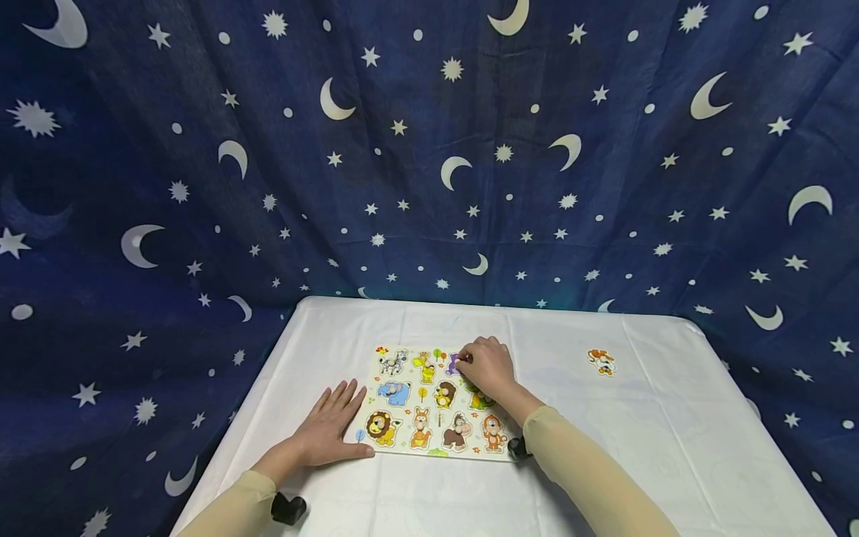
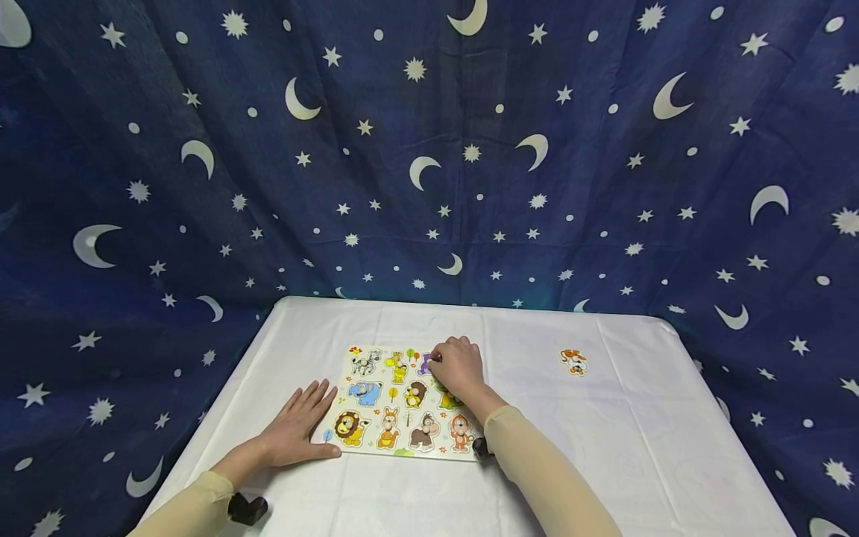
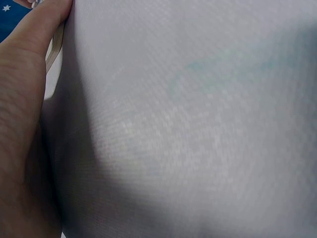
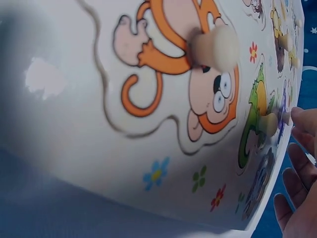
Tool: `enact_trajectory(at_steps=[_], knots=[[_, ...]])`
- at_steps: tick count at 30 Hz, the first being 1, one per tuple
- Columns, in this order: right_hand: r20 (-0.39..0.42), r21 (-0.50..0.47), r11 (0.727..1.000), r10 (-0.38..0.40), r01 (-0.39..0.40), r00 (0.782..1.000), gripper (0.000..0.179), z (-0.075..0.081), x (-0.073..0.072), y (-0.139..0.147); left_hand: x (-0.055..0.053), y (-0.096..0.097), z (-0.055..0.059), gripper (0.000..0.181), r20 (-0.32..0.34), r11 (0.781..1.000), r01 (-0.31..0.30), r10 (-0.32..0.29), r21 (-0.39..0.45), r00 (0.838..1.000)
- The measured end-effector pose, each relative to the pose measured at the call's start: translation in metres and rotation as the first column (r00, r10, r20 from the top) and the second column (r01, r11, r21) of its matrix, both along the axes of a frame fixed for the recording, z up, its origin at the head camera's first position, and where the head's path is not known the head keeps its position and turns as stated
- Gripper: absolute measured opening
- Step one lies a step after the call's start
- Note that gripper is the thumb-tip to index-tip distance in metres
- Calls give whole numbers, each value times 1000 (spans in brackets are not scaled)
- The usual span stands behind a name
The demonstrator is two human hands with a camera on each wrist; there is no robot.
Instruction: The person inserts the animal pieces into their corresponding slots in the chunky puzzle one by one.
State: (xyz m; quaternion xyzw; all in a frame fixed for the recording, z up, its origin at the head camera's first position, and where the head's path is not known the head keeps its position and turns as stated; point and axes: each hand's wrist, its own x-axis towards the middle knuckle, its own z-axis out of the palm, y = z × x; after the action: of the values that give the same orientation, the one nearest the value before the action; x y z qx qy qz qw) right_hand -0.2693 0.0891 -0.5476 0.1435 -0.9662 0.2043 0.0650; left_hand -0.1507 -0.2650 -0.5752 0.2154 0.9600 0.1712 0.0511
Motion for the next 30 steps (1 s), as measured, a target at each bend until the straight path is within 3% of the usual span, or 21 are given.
enact_trajectory(at_steps=[14,21,30], knots=[[-30,-35,999,-9,8,1000,18,15,-1,20,1,1,5,116,2,1000,0,0,-1,1000],[-40,-76,997,-32,29,999,20,26,1,37,-1,3,7,119,53,998,-9,13,-61,999],[-47,-89,995,-49,45,998,22,31,0,55,1,4,7,118,30,999,-8,9,-41,1000]])
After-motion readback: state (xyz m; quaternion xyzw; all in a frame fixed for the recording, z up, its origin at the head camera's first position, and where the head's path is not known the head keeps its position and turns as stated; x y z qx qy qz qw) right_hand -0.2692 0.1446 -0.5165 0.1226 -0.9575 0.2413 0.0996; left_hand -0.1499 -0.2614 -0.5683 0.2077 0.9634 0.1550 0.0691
